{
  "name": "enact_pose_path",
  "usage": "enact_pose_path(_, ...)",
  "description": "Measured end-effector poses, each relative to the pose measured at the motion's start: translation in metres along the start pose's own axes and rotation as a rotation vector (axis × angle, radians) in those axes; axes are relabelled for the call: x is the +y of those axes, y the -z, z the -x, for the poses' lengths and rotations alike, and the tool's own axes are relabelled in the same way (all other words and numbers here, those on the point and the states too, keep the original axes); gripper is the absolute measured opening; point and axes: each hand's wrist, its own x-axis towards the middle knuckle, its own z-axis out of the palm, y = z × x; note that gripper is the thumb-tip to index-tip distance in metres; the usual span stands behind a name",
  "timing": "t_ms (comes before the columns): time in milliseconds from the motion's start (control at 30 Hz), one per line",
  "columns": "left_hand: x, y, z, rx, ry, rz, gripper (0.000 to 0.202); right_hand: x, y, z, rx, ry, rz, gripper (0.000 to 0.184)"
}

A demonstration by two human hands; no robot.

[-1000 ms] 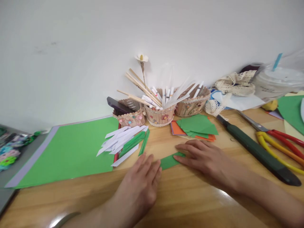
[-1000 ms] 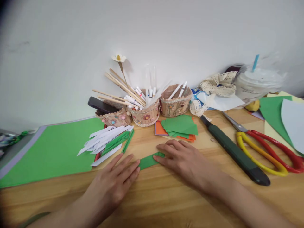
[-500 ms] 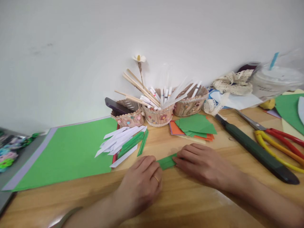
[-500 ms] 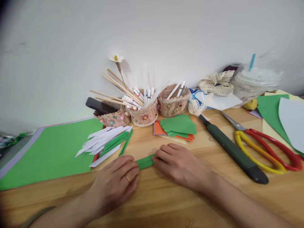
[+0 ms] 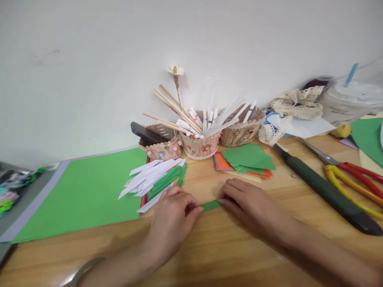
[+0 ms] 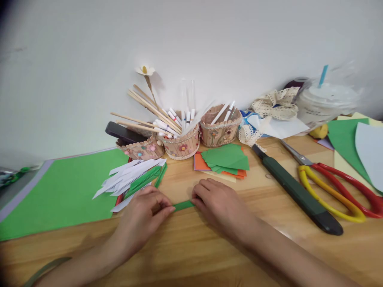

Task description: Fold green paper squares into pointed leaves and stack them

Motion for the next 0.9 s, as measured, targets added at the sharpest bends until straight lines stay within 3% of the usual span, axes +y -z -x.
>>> enact_pose_path(67, 0.001, 0.0, -0.001, -0.016, 0.036, -0.046, 0.012, 0.0, -0.001, -0.001, -0.009, -0.025, -0.012, 0.013)
enact_pose_path(200, -0.001, 0.001, 0.0, -0.049, -0.032, -0.127, 0.008, 0.002, 0.003, -0.002, -0.02, -0.01, -0.075, 0.008)
enact_pose_path(367, -0.003, -0.001, 0.0, -0.097, -0.08, -0.055, 0.009, 0.002, 0.009, 0.0, -0.103, 0.015, -0.092, 0.007)
enact_pose_path(600, 0.0, -0.002, 0.0, -0.09, -0.103, 0.13, 0.011, -0.004, 0.006, 0.002, -0.017, 0.034, -0.048, 0.005)
enact_pose_path(800, 0.007, -0.003, 0.004, -0.117, -0.039, 0.219, 0.005, -0.022, 0.006, 0.003, 0.061, 0.218, -0.014, 0.016)
enact_pose_path(900, 0.012, -0.004, 0.005, -0.124, -0.051, 0.225, 0.005, -0.026, 0.003, 0.008, 0.039, 0.17, 0.028, 0.019)
